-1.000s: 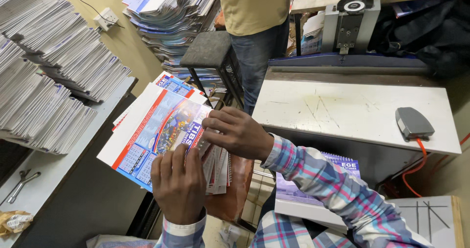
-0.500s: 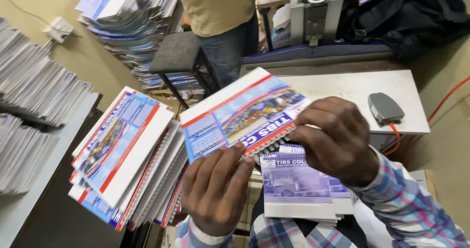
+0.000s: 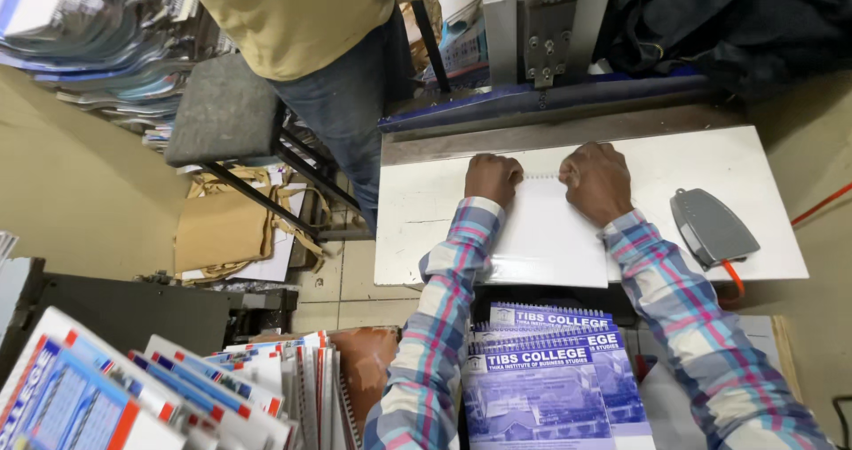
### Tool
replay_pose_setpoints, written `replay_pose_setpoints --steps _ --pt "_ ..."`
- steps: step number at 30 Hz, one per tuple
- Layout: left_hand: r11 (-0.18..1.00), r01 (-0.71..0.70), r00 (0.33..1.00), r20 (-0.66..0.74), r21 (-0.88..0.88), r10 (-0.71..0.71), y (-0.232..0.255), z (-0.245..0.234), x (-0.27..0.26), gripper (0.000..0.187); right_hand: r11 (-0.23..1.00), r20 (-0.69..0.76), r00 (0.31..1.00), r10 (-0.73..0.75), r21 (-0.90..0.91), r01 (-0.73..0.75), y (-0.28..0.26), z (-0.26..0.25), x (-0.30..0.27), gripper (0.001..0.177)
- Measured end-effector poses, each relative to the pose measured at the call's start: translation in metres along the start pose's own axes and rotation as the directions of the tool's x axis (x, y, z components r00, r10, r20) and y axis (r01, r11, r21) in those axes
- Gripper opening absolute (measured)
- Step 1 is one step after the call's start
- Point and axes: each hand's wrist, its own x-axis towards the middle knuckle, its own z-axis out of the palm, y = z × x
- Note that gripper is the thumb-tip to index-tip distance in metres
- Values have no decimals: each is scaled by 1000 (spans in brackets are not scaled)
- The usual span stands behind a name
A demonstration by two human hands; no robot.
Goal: The person places a stack of papers into a binding machine, presses down the handle to secure the spiral binding, and then removes the finished notebook. This process is repeated multiple times with different stacks of paper.
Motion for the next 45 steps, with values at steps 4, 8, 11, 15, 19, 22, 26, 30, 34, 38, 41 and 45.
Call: replay_pose_setpoints --steps 4,8,11,15,19,22,26,30,34,38,41,45 --pt "988 -83 994 -55 132 91 8 32 -23 16 964 -197 980 36 -250 -86 20 35 36 20" --pt "989 -80 988 -118 120 95 26 13 -5 27 987 -388 918 -80 -162 18 48 65 94 17" --pt "996 -83 989 -124 15 84 32 0 5 38 981 -549 826 -127 -192 23 55 80 105 31" --pt "996 8 998 -69 88 -2 29 -3 15 52 932 -541 799 -263 -356 66 35 72 82 18" --pt "983 -2 989 -144 186 29 10 19 37 66 980 -188 979 -77 -194 40 -2 44 64 48" --pt "987 49 978 -206 151 -17 11 6 9 62 962 -118 993 -32 -275 -2 -22 32 55 57" --pt "973 125 989 -98 195 -108 13 -5 19 71 960 -121 992 -24 -279 -10 -14 41 58 57" --pt "937 146 977 100 316 -187 24 -22 8 74 963 -120 993 -5 -270 -28 -11 47 57 59" --pt "982 -22 929 367 187 -49 39 -31 -54 102 965 -114 993 9 -260 -38 -5 53 62 61" --pt "994 19 956 291 106 -50 51 -16 -97 78 965 -81 997 19 -261 -39 -18 44 49 58" --pt "992 -1 983 184 127 -23 33 0 -78 55 970 -152 988 -26 -242 -12 -16 41 55 60" --pt "980 -70 990 135 188 45 22 12 -81 56 989 66 998 -25 -146 35 13 46 18 68"
